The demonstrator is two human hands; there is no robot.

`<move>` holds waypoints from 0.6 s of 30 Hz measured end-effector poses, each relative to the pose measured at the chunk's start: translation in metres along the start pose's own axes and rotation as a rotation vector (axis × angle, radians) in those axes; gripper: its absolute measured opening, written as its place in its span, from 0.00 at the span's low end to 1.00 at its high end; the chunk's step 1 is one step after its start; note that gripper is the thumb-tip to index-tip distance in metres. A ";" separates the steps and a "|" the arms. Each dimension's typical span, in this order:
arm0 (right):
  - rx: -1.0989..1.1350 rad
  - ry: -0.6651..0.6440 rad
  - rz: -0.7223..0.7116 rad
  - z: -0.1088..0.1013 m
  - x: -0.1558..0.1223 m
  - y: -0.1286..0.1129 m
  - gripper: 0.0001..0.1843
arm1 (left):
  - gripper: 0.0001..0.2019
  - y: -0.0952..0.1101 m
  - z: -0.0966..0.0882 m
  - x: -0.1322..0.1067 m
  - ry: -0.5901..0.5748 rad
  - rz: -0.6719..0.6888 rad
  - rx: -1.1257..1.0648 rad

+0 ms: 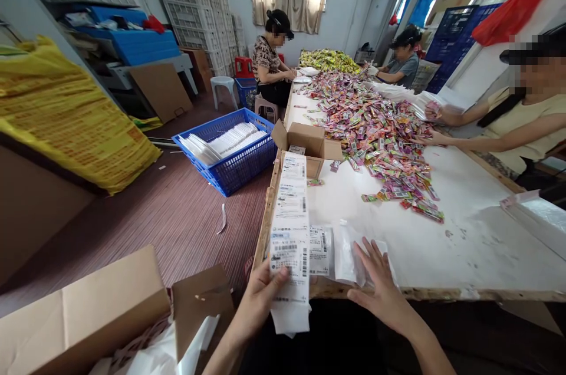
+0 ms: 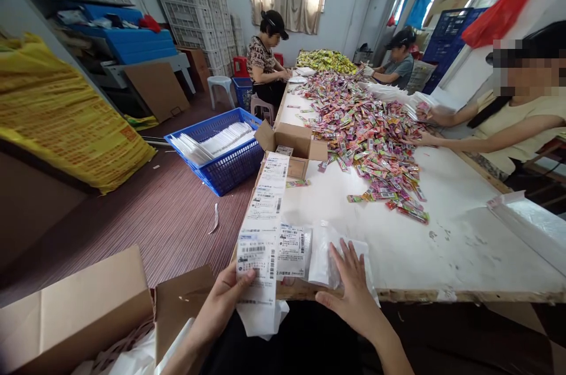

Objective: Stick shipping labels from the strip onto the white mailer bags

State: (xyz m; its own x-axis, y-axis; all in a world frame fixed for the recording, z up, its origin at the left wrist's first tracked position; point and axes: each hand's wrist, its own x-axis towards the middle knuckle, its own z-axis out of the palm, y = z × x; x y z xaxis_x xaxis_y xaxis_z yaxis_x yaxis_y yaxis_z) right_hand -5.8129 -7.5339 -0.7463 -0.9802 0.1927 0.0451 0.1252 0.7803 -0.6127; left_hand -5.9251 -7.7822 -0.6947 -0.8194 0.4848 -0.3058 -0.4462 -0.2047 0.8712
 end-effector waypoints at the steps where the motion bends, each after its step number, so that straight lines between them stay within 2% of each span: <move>1: 0.114 0.022 -0.006 -0.003 0.001 -0.016 0.46 | 0.18 -0.003 0.004 0.000 -0.059 0.008 0.048; 4: 0.456 0.070 -0.056 -0.003 0.011 -0.060 0.46 | 0.15 -0.011 0.013 -0.001 -0.172 0.069 0.226; 6: 0.549 0.097 -0.101 0.003 0.019 -0.081 0.42 | 0.15 -0.014 0.014 -0.003 -0.187 0.111 0.345; 9: 0.516 0.175 -0.181 0.006 0.025 -0.100 0.20 | 0.15 -0.016 0.003 -0.009 -0.177 0.144 0.515; 11: 0.502 0.216 -0.279 0.002 0.024 -0.109 0.08 | 0.14 -0.016 -0.009 -0.016 -0.131 0.159 0.539; 12: 0.497 0.247 -0.353 0.000 0.023 -0.113 0.06 | 0.13 -0.016 -0.014 -0.019 -0.103 0.156 0.481; 14: 0.448 0.325 -0.507 -0.001 0.019 -0.119 0.08 | 0.19 -0.012 -0.019 -0.023 -0.054 0.109 0.220; 16: 0.362 0.360 -0.623 0.004 0.017 -0.122 0.12 | 0.25 -0.006 -0.014 -0.023 -0.030 -0.018 -0.070; 18: 0.301 0.333 -0.655 0.013 0.016 -0.122 0.12 | 0.24 0.003 0.000 -0.018 0.007 -0.166 -0.227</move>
State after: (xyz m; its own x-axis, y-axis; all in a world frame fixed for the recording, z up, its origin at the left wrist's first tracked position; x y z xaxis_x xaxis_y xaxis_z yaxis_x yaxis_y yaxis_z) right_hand -5.8455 -7.6340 -0.6815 -0.7368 -0.0450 0.6746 -0.5543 0.6115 -0.5646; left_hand -5.9118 -7.7913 -0.6871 -0.7306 0.5221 -0.4402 -0.6428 -0.3084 0.7012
